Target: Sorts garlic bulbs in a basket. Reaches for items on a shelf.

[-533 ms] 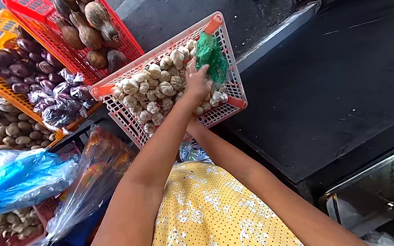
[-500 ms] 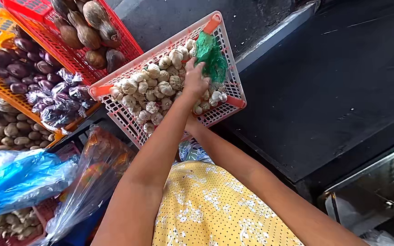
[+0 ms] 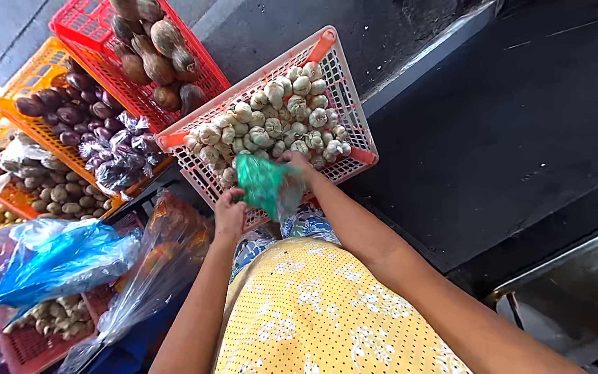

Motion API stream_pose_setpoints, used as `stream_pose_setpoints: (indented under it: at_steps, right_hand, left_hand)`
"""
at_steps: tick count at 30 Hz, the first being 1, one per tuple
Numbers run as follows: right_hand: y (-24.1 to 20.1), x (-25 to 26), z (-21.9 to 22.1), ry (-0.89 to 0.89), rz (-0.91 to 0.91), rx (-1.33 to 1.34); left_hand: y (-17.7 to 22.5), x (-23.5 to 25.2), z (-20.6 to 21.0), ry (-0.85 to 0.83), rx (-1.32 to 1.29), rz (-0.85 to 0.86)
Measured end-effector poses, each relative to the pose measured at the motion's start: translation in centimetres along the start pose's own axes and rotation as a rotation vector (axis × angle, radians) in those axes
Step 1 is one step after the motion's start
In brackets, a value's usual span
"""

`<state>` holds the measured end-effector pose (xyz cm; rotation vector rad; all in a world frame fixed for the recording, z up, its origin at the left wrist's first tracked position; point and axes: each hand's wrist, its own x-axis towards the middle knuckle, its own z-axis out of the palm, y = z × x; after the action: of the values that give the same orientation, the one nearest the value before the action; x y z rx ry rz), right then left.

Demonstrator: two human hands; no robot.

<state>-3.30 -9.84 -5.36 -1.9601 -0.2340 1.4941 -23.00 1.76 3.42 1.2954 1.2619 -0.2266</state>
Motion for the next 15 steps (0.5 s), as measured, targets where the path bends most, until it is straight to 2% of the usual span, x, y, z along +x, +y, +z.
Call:
stream_pose_setpoints:
  at_steps: [3,4,6,8,9,12,15]
  right_hand:
    - [-0.7,0.4,-0.2,-0.075,0.106,-0.113]
    - [-1.0,0.2,-0.3,-0.086,0.126,-0.14]
    - [-1.5,-0.3,-0.7,-0.084,0.137,-0.209]
    - [-2.8,-1.2,-1.4,-0.042,0.14,-0.319]
    - [-3.8,-1.9,-1.7,-0.009,0.138,-0.39]
    - [-7.0,-4.3,-2.7,0.057,0.082,-0.515]
    - [-9.6,-6.9,-2.1,-0.102,0.115,-0.417]
  left_hand:
    - [-1.3,-0.6,-0.3,-0.186,0.595,0.044]
    - [-1.1,-1.2,0.0,-0.196,0.729,0.079]
    - [-0.3,-2.4,1.0,-0.084,0.867,0.185]
    - [0.5,-3.2,1.8,0.074,0.867,0.347]
    - [0.9,-3.5,2.1,0.094,0.829,0.402]
    - [1.6,-3.1,2.9,-0.033,0.739,0.409]
    - [1.4,-1.6,3.1,-0.142,0.705,0.292]
